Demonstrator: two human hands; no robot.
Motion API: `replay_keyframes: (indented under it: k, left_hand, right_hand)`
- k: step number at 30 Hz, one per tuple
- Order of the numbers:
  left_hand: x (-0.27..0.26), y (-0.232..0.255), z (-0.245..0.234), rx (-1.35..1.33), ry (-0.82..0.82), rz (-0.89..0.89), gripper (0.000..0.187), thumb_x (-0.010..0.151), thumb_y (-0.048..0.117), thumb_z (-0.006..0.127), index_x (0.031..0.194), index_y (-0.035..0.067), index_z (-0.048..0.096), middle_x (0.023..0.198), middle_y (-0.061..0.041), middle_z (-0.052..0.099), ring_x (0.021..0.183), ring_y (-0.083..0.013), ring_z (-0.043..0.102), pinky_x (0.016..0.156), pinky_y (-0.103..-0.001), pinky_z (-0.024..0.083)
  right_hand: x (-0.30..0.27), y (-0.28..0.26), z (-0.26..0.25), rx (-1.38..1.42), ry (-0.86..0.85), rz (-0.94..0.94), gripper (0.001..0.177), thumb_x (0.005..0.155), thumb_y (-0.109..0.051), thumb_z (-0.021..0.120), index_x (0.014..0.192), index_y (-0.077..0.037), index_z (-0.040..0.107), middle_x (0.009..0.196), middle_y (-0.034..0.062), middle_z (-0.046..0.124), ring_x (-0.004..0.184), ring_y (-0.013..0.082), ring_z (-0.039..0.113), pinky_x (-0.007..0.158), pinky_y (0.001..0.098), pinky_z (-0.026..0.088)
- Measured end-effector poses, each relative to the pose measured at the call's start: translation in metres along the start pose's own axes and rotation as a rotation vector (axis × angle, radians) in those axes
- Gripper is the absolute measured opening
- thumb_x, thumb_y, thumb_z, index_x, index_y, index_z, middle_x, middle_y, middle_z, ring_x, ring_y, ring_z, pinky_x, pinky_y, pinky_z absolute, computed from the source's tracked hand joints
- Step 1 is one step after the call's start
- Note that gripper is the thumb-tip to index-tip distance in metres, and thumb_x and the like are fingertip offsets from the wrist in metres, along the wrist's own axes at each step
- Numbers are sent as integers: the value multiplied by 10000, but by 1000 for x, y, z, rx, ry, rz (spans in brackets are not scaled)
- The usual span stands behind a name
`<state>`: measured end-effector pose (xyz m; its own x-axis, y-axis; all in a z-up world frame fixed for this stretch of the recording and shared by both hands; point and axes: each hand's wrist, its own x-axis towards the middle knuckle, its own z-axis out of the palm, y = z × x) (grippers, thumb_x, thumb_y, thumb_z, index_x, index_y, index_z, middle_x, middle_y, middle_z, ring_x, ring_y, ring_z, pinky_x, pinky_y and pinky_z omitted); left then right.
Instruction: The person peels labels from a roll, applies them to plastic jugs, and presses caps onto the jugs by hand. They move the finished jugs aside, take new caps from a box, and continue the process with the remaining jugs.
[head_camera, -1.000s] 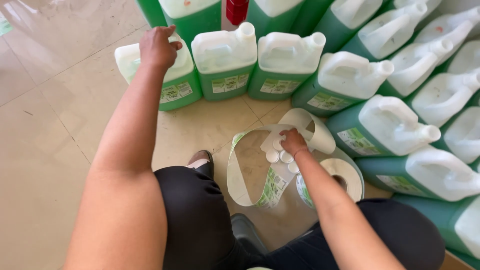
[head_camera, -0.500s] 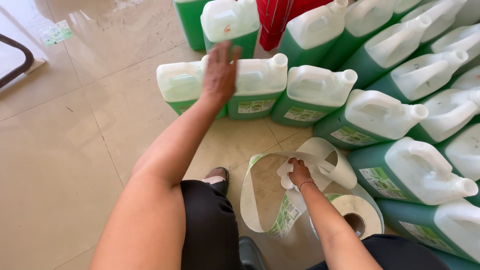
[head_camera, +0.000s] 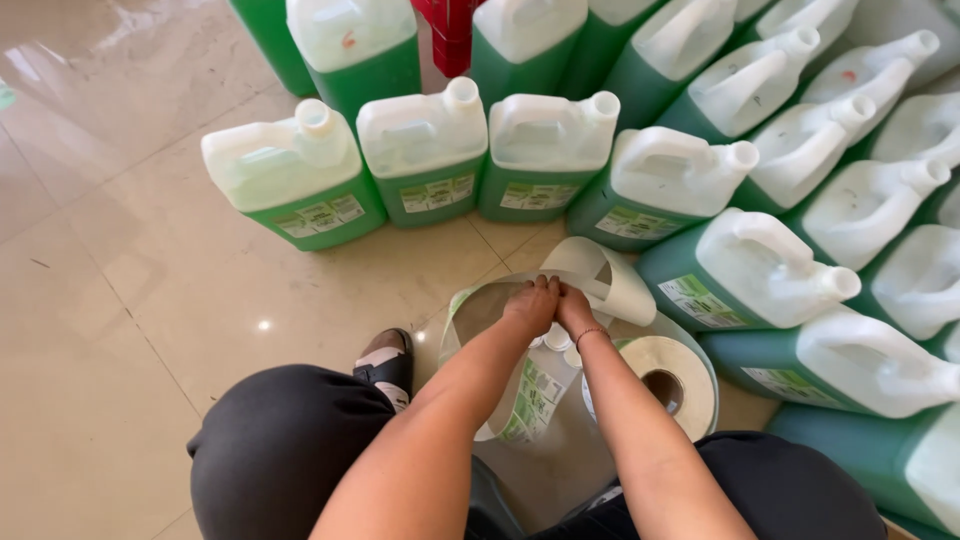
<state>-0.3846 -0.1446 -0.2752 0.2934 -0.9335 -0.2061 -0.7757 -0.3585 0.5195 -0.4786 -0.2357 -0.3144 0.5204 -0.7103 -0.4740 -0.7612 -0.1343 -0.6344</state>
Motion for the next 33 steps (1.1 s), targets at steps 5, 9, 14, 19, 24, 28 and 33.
replay_keyframes:
  k: [5,9,14,19,24,28,33]
  left_hand:
    - [43,15,-27,-101,4,21,344,879,113,662,1217,54,685,1218,-231,654,1099,-404,697,914,-459,583]
    - [69,33,-122,-275,251,59,175,883,93,616,1023,41,707,1029,-242,721,1029,-435,689,896,-514,558]
    - [40,34,-289,-381,518,142,275,746,125,683,1008,71,748,951,-201,748,927,-385,705,787,-454,579]
    - [-32,-38,-401,-1118,459,128,335,924,100,561,1233,40,674,903,-63,730,811,-146,726,695,-329,639]
    - [-60,-156,-414,-960,632,124,339,993,71,590,1319,15,664,1099,-113,737,962,-164,725,868,-334,604]
    - [-81,-220,-404,-247,705,-146,563,845,42,597,1398,138,643,1227,-70,740,1166,-285,654,1002,-430,532]
    - [-108,-234,-398,-10,478,-339,574,804,277,736,1363,222,619,1379,-21,595,1319,-279,481,1100,-513,286]
  right_hand:
    - [7,-25,-36,693,51,96,377,972,-189,522,1327,-90,601,1152,149,699,900,221,671,742,384,539]
    - [4,-106,-79,1056,-24,-224,372,1088,-329,517,1315,-47,603,1238,23,649,1115,130,575,968,303,461]
    - [-52,-263,-121,1208,-287,-598,380,1120,-316,450,1399,-81,556,1364,17,617,1295,140,558,1129,335,440]
    - [-85,-385,-94,976,-342,-691,468,1088,-377,445,1513,-184,412,1328,49,607,1162,160,647,975,427,583]
    - [-52,-458,-26,464,-192,-738,529,1005,-340,613,1444,-121,416,1288,75,640,1015,182,712,839,387,632]
    - [-18,-480,7,-44,-2,-1009,492,905,-251,737,1353,-106,595,1300,138,661,1116,300,677,949,399,558]
    - [7,-491,39,-324,-83,-1043,480,859,-211,748,1320,-113,657,1319,152,653,1192,351,627,1028,405,491]
